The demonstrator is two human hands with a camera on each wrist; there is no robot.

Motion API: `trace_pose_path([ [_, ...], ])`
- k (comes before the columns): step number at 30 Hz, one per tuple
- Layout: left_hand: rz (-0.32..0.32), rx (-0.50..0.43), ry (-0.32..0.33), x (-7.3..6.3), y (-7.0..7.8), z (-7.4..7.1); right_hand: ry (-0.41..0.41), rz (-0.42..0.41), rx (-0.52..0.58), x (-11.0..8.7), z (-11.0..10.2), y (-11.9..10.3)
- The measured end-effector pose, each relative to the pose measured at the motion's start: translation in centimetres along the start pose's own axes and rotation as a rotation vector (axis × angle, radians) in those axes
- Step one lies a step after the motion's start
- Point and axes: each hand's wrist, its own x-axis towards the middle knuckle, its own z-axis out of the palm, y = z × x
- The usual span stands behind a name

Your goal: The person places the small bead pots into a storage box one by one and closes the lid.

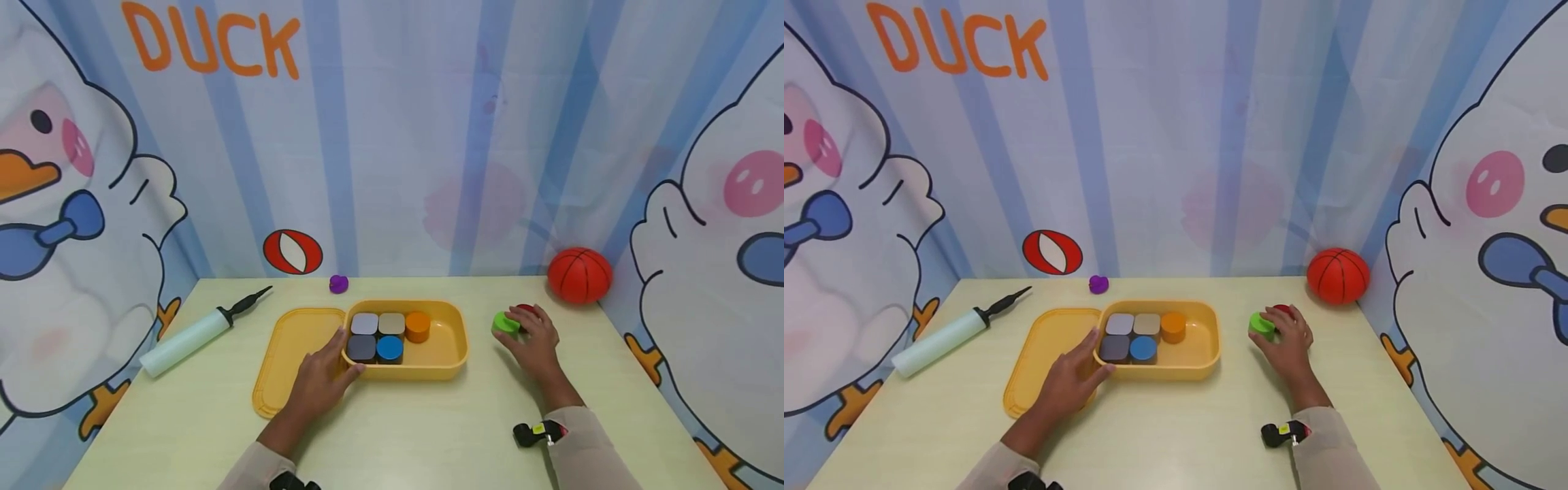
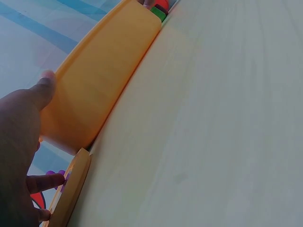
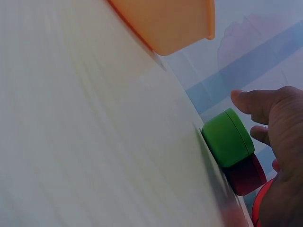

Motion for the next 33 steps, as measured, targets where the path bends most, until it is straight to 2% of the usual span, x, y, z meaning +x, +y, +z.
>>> trace_pose_path([
  [10,-0.023,-0.009,-0.026,0.1,0.1,0.2,-0.074,0.057,-0.034,-0.1,-0.4,0.3],
  [22,-0.013,0.0,-0.015,0.0,0.1,-0.2,-0.085,0.023,-0.057,0.4,-0.6,0.4],
  [33,0.005,-0.003,0.001,0.0,-0.1,-0.2,-0.191,0.04,-0.057,1.4,-1.9,1.0],
])
